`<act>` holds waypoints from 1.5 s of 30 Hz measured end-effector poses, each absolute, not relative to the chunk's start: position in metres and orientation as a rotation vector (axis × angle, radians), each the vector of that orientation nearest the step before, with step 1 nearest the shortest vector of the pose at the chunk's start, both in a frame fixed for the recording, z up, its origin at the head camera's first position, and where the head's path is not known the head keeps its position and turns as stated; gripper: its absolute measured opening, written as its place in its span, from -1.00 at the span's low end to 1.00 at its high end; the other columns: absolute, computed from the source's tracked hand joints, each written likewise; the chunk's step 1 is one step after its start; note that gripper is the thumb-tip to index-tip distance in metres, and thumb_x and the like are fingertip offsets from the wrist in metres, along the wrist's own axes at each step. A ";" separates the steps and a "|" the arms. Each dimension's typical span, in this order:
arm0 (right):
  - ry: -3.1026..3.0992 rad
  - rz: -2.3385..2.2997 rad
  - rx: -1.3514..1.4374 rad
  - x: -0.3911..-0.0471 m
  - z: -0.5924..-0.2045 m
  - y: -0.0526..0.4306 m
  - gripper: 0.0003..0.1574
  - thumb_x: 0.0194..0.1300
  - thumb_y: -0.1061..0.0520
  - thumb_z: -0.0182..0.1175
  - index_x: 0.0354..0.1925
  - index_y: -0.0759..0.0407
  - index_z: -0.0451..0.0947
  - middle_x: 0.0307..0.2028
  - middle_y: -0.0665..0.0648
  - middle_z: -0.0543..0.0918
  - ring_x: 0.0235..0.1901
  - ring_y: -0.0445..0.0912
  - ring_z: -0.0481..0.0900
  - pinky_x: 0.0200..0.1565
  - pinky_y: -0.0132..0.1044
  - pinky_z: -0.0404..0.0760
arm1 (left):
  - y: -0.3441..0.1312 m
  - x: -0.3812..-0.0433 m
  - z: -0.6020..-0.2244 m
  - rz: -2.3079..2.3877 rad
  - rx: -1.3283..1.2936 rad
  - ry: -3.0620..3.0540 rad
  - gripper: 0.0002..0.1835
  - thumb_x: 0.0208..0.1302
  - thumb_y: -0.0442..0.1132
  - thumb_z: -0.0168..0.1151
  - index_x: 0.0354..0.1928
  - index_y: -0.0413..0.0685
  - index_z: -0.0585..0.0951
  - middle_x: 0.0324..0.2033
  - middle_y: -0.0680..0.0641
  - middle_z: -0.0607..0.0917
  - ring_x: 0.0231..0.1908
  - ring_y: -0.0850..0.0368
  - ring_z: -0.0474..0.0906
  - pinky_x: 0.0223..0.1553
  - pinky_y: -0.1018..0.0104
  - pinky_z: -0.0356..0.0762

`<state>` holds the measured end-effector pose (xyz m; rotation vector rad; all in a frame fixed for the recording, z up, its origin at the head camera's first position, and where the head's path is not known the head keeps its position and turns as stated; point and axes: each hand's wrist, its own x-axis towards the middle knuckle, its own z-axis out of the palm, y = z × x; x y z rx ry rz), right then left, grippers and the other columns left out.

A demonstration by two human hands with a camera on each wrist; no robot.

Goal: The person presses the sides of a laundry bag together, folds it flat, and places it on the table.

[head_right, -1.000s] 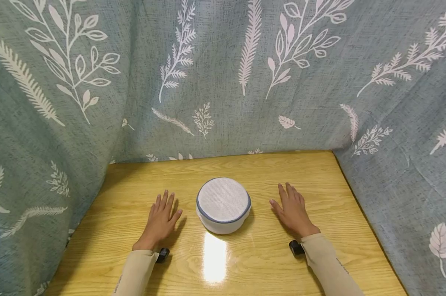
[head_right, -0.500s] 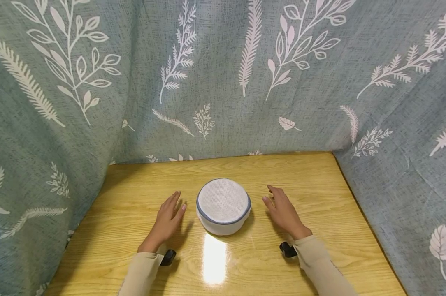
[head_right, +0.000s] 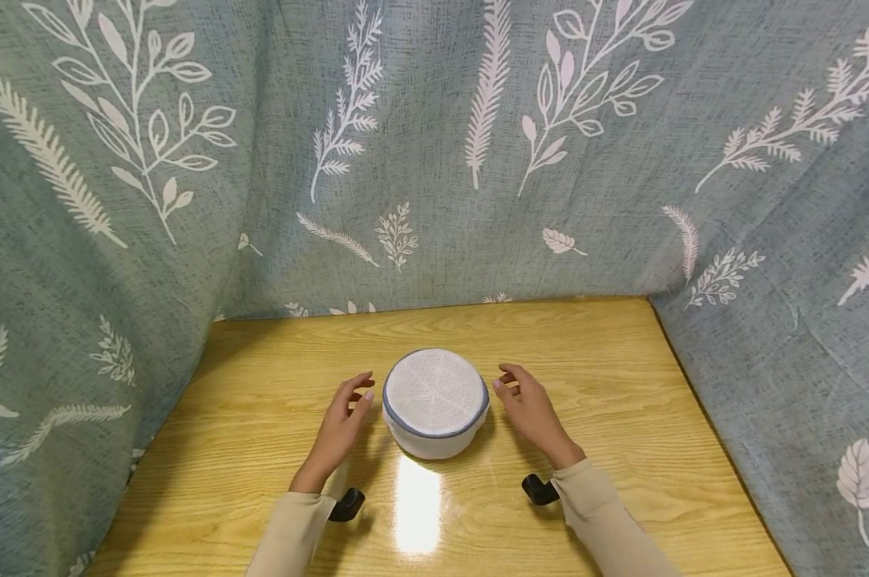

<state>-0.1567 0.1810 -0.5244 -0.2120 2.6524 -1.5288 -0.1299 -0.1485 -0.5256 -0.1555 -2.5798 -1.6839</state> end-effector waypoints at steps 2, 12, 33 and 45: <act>2.630 -1.555 -0.173 -0.157 -0.525 0.177 -0.44 0.69 0.11 0.06 0.45 0.41 0.38 0.17 0.42 0.60 0.04 0.21 0.67 -0.06 -0.08 0.78 | -0.144 -0.129 -0.524 -1.741 -0.113 -2.559 -0.53 0.67 -0.18 0.05 0.44 -0.30 0.44 0.25 -0.30 0.55 0.01 -0.03 0.47 -0.04 0.18 0.48; 2.492 -1.737 -0.127 -0.156 -0.525 0.164 -0.52 0.64 0.22 0.11 0.35 0.51 0.45 0.04 0.45 0.63 -0.16 0.06 0.72 -0.15 -0.09 0.82 | -0.123 -0.127 -0.521 -2.027 0.042 -2.365 -0.57 0.56 -0.29 0.22 0.33 -0.40 0.51 0.09 -0.35 0.57 -0.18 0.12 0.49 -0.28 0.24 0.76; 2.391 -1.807 -0.103 -0.154 -0.521 0.154 -0.52 0.48 0.33 0.27 0.28 0.52 0.52 0.02 0.45 0.68 -0.23 -0.17 0.66 -0.27 -0.36 0.68 | -0.117 -0.128 -0.523 -2.051 0.189 -2.313 -0.63 0.40 -0.49 0.30 0.21 -0.46 0.63 -0.06 -0.33 0.65 -0.23 0.15 0.53 -0.34 0.47 0.66; 2.401 -1.816 -0.093 -0.155 -0.532 0.150 -0.52 0.43 0.38 0.31 0.26 0.51 0.54 -0.02 0.44 0.67 -0.30 -0.15 0.63 -0.32 -0.30 0.71 | -0.120 -0.131 -0.540 -2.000 0.223 -2.339 -0.65 0.37 -0.52 0.31 0.17 -0.49 0.64 -0.10 -0.33 0.67 -0.27 0.16 0.55 -0.37 0.38 0.73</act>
